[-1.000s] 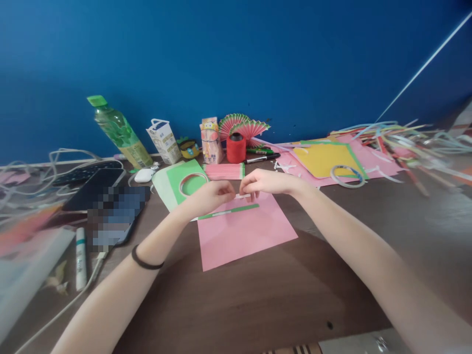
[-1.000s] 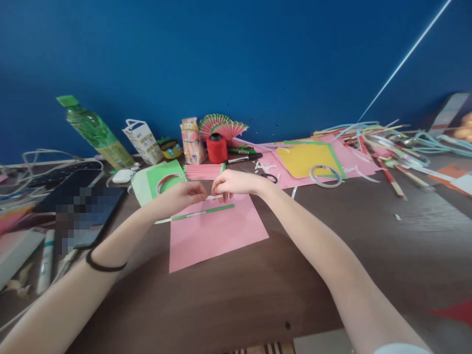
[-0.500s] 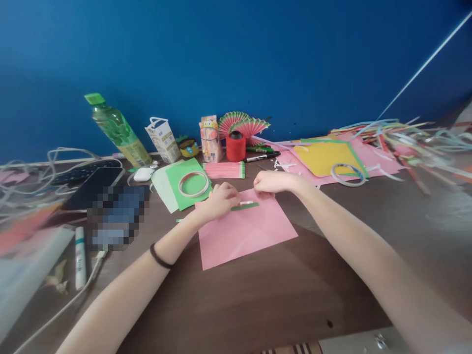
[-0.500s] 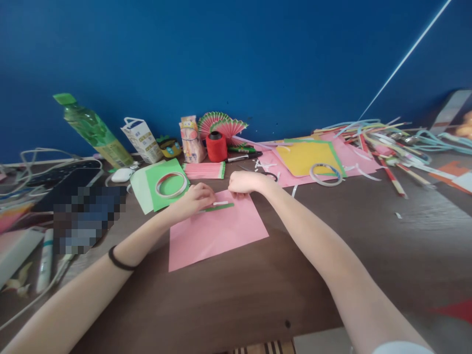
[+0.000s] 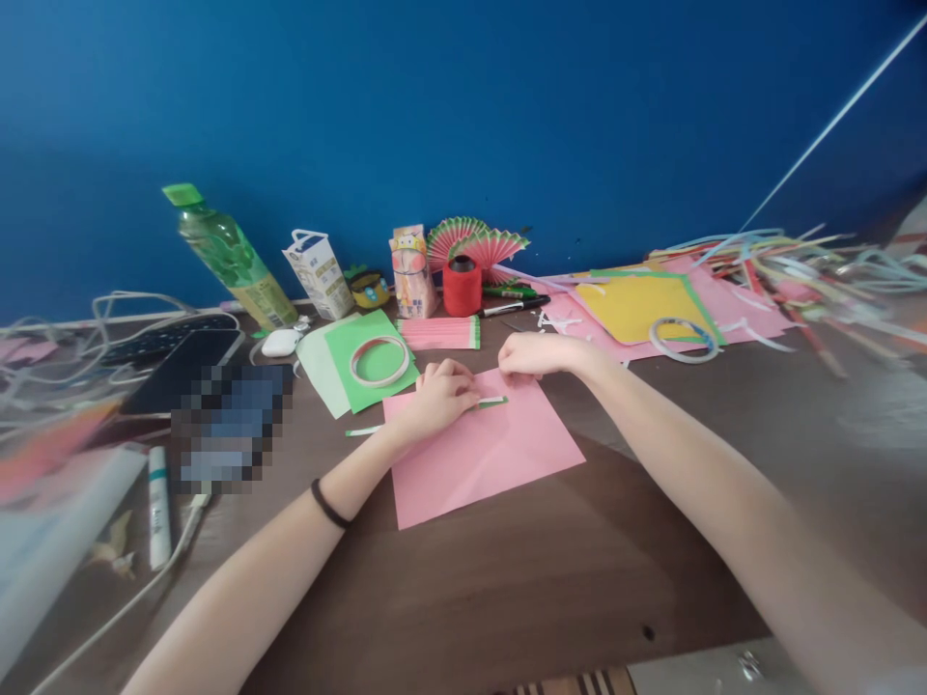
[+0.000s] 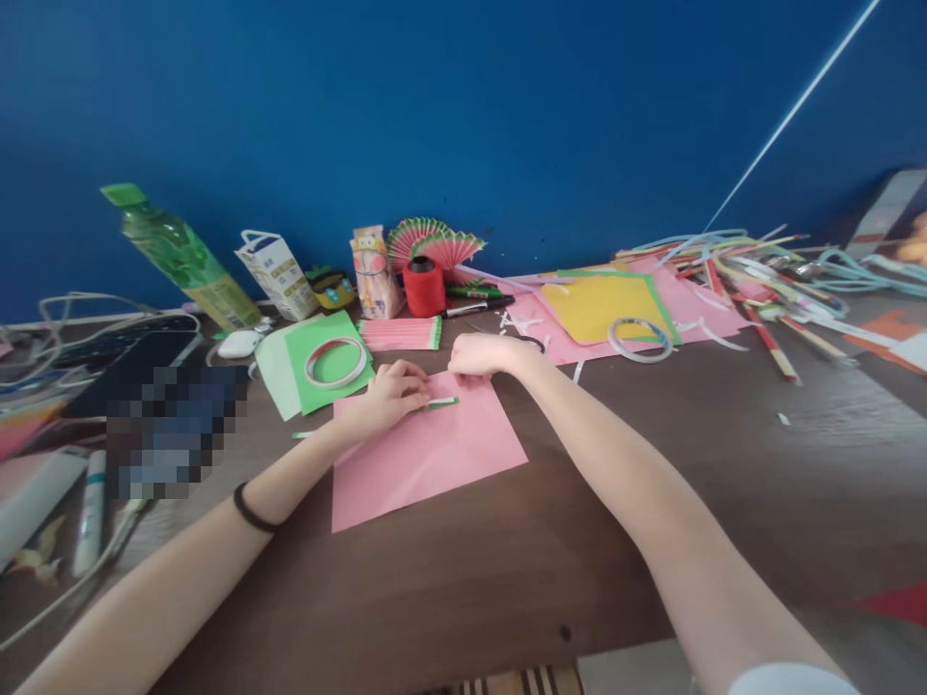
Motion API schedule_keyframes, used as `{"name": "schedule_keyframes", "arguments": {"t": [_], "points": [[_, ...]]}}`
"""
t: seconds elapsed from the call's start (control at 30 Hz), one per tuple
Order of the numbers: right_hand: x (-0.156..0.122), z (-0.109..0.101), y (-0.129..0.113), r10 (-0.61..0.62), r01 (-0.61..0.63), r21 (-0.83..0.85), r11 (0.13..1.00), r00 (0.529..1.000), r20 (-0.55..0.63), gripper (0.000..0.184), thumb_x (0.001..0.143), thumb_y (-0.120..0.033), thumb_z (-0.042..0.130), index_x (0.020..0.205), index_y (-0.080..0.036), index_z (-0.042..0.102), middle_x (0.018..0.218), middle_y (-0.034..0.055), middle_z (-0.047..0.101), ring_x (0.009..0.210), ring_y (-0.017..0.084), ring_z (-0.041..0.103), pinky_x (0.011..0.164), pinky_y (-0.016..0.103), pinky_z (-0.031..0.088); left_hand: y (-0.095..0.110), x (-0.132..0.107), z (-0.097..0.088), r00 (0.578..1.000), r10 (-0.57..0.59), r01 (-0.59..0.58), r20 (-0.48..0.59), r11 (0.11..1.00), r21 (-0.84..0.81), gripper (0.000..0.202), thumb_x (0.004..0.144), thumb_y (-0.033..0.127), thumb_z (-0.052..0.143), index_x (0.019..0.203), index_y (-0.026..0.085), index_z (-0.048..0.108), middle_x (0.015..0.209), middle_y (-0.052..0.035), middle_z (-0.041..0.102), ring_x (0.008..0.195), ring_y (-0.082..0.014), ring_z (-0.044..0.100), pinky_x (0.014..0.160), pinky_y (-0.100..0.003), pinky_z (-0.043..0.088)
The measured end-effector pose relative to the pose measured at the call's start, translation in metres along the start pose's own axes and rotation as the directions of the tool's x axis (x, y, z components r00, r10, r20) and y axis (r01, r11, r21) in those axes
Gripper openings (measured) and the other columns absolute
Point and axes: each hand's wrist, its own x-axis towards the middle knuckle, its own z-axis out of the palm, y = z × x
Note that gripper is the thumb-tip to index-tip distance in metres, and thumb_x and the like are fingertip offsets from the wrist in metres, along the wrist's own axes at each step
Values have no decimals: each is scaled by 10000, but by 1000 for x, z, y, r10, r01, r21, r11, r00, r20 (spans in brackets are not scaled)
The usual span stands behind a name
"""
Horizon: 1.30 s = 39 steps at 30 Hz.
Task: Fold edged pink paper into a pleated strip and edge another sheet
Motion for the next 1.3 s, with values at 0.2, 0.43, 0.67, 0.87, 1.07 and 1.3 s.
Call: {"name": "schedule_keyframes", "arguments": {"t": [0.2,0.43,0.67,0.87,1.07,1.3], "points": [[3,1,4,-16,16,5,1000,1000,3,152,650,-190,466,543,-156,567,670,75,651,498,128,527,449,238,389,0,0,2,1000,12,-11,-20,999,37,250,789,336,452,763,205,663,1081,-46,499,1005,-245,375,907,-436,304],[3,0,4,-23,23,8,1000,1000,3,148,640,-180,458,524,-162,549,672,71,647,490,127,524,448,246,381,3,-1,2,1000,-20,21,-15,998,53,252,796,333,448,755,201,658,1082,-42,493,1021,-249,368,913,-431,289],[-6,-2,0,-15,17,-46,999,999,43,158,661,-237,471,582,-175,592,552,36,566,453,106,471,421,230,326,6,-1,2,999,-40,41,-10,997,63,231,785,315,458,748,192,650,1081,-47,491,1017,-250,362,903,-426,291],[-9,-3,0,-9,18,-101,995,996,91,168,648,-343,579,622,-177,578,538,-8,501,462,84,428,444,224,308,7,-2,1,999,-41,42,-9,998,56,225,782,305,456,704,189,633,1062,-39,497,1004,-240,365,903,-426,284],[-1,-2,7,3,17,-130,991,988,155,273,616,-426,636,663,-165,571,580,-19,498,501,82,446,473,219,319,9,-2,0,998,-56,57,-9,996,74,219,783,290,458,722,189,643,1063,-33,502,1014,-240,369,894,-411,292],[1,2,3,37,-15,-157,987,989,140,310,606,-452,648,622,-171,516,556,-30,477,495,84,434,470,225,313,7,-2,3,998,-53,54,-21,997,59,204,776,293,467,710,194,634,1049,-28,500,1000,-233,375,894,-411,298]]}}
